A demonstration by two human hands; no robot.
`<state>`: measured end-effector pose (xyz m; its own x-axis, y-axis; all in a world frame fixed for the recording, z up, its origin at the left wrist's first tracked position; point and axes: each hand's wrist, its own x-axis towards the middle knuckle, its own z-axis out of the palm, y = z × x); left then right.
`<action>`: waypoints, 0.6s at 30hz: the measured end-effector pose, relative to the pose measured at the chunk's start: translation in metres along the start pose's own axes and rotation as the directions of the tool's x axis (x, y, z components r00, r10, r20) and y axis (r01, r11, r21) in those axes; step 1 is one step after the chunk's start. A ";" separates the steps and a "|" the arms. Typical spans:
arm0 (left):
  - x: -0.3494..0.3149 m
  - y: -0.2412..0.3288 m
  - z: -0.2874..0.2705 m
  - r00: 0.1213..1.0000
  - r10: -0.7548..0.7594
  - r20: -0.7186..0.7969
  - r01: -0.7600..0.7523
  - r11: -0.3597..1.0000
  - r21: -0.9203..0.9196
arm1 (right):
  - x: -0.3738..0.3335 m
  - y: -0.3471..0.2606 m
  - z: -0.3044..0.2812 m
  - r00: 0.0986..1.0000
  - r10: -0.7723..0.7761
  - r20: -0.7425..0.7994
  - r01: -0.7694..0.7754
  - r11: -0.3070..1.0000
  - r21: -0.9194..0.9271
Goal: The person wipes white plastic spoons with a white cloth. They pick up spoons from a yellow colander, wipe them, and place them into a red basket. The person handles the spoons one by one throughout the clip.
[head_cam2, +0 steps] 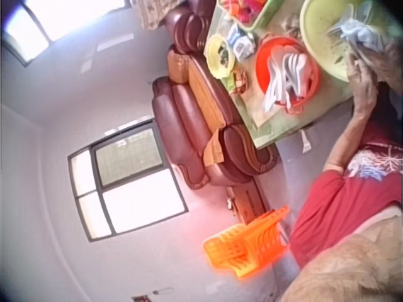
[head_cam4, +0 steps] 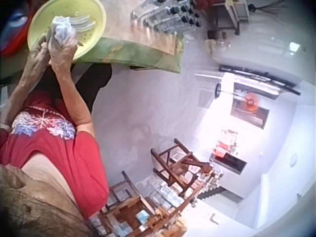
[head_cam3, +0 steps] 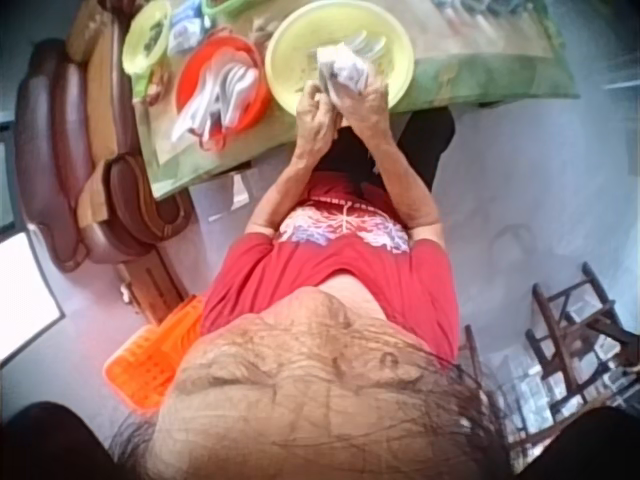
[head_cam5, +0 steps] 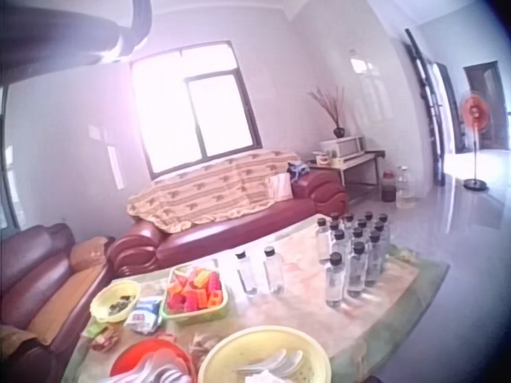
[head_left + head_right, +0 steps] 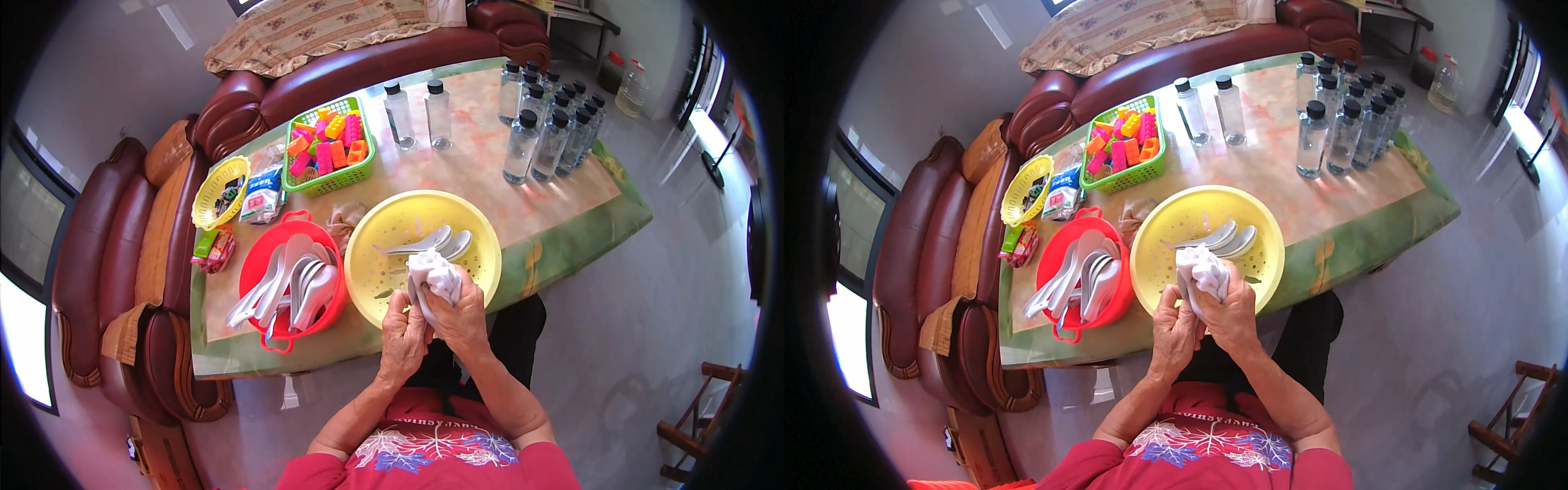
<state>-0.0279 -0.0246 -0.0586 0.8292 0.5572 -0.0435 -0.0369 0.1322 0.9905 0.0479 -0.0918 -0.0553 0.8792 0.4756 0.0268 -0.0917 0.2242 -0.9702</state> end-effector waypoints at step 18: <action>-0.006 0.016 -0.026 0.843 -0.258 0.472 0.345 0.933 -0.107 | -0.001 -0.047 -0.017 0.946 0.042 0.323 -0.140 0.948 0.286</action>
<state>-0.0479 -0.0050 -0.0459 0.9719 0.0486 -0.2303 0.1919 0.4029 0.8949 0.0590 -0.1173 -0.0141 0.6765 0.7338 0.0618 -0.3438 0.3890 -0.8547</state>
